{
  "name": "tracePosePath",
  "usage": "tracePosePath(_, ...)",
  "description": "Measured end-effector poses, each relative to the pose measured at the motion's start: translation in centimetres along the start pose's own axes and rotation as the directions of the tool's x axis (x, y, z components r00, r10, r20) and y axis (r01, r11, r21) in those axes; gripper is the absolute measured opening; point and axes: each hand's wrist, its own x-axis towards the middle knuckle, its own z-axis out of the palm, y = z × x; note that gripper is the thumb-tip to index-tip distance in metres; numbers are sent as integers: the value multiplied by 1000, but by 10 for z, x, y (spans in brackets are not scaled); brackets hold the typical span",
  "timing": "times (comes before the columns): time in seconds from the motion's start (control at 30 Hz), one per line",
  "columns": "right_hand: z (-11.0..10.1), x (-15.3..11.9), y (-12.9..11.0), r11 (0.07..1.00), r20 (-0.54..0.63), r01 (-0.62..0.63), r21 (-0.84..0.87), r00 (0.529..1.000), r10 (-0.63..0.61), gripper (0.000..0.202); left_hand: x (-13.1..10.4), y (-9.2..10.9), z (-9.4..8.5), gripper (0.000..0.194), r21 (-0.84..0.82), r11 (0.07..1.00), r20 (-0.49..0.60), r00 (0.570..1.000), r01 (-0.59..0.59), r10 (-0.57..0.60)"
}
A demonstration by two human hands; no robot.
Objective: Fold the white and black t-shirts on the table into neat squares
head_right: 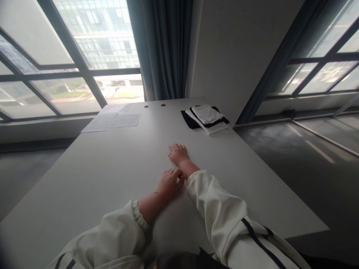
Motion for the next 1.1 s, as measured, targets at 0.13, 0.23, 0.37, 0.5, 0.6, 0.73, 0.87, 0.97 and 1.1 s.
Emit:
tracePosePath(0.13,2,13,6,1000,-34,17,10,999,-16,54,0,15,14,10,-213,977,21,1000,16,-12)
tracePosePath(0.23,1,26,7,1000,-39,-5,15,999,5,53,4,9,13,7,-415,907,38,997,75,-66)
tracePosePath(0.37,1,38,4,999,-37,-31,25,999,32,53,17,-3,7,21,-604,788,109,992,120,-68)
tracePosePath(0.5,1,43,2,1000,-52,-26,14,998,27,50,34,-13,-2,14,-558,827,231,970,68,76)
tracePosePath(0.6,0,47,4,1000,-52,-4,10,999,4,49,40,-15,-6,18,-565,825,259,951,10,166)
tracePosePath(0.73,-3,55,6,1000,-24,-11,-15,1000,11,47,44,-10,-4,19,-546,838,175,980,16,95)
tracePosePath(0.87,-4,60,5,1000,-65,-13,12,998,14,43,53,-8,7,28,-583,809,34,997,77,-70)
tracePosePath(0.97,-5,58,6,999,-67,1,42,998,2,43,62,-11,15,29,-648,741,19,977,174,-213)
tracePosePath(1.1,-5,51,8,998,-29,37,59,999,-35,45,68,-19,16,32,-653,724,-25,950,221,-312)
